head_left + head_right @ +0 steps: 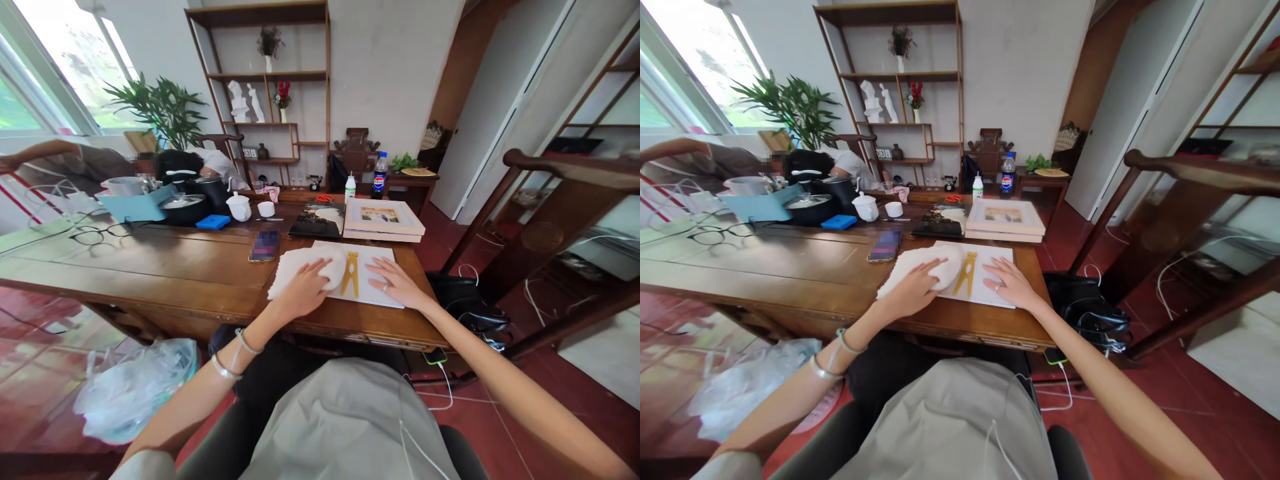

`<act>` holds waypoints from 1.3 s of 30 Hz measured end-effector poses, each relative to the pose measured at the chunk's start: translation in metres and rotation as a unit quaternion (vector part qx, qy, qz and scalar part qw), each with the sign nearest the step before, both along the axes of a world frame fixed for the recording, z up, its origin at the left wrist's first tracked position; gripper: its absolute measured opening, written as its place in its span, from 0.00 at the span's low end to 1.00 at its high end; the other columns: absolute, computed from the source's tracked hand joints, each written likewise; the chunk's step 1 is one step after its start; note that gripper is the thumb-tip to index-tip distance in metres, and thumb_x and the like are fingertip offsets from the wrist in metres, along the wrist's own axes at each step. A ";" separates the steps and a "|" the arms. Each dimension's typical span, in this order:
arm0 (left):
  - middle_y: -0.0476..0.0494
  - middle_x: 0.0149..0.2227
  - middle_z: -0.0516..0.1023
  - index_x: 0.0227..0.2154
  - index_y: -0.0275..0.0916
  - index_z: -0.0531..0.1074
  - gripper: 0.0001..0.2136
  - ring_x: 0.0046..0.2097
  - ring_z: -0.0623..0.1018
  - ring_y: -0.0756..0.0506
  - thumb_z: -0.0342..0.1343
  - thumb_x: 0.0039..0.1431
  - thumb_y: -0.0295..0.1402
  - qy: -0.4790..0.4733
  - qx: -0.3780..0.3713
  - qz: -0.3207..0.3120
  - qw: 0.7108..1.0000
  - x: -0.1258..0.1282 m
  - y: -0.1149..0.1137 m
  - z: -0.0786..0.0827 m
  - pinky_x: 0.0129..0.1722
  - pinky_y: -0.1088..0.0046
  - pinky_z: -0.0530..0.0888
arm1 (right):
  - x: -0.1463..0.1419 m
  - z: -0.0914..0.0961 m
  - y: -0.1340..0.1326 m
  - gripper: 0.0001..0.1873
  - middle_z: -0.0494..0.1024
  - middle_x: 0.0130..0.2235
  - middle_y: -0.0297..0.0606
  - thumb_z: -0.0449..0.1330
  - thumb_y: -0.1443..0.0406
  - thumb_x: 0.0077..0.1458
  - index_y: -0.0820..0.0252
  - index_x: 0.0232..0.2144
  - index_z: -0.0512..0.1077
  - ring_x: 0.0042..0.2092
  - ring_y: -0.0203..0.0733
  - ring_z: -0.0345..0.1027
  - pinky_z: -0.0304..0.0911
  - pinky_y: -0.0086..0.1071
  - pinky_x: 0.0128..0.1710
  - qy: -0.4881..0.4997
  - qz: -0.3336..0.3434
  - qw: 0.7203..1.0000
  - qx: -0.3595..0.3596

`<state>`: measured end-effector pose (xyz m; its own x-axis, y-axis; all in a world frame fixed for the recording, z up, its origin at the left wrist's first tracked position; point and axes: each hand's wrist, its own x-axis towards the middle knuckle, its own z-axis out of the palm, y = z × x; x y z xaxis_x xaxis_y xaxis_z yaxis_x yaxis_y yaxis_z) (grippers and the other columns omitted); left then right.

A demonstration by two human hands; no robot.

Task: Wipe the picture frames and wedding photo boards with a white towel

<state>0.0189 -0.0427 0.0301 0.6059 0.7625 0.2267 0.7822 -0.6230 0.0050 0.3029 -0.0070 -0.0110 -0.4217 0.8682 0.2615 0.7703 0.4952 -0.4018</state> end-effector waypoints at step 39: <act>0.38 0.64 0.55 0.40 0.34 0.75 0.15 0.65 0.56 0.38 0.44 0.63 0.32 0.023 0.004 -0.009 1.000 0.014 0.060 -0.004 0.61 0.55 0.57 | 0.006 -0.003 0.006 0.21 0.70 0.56 0.43 0.53 0.56 0.58 0.56 0.51 0.71 0.59 0.49 0.60 0.53 0.48 0.61 0.087 -0.019 0.994 0.061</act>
<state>0.0329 0.0169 0.0261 0.6296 0.7495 0.2045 0.7699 -0.6372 -0.0351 0.3092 -0.0014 -0.0143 -0.3286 0.8394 0.4328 0.7129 0.5211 -0.4693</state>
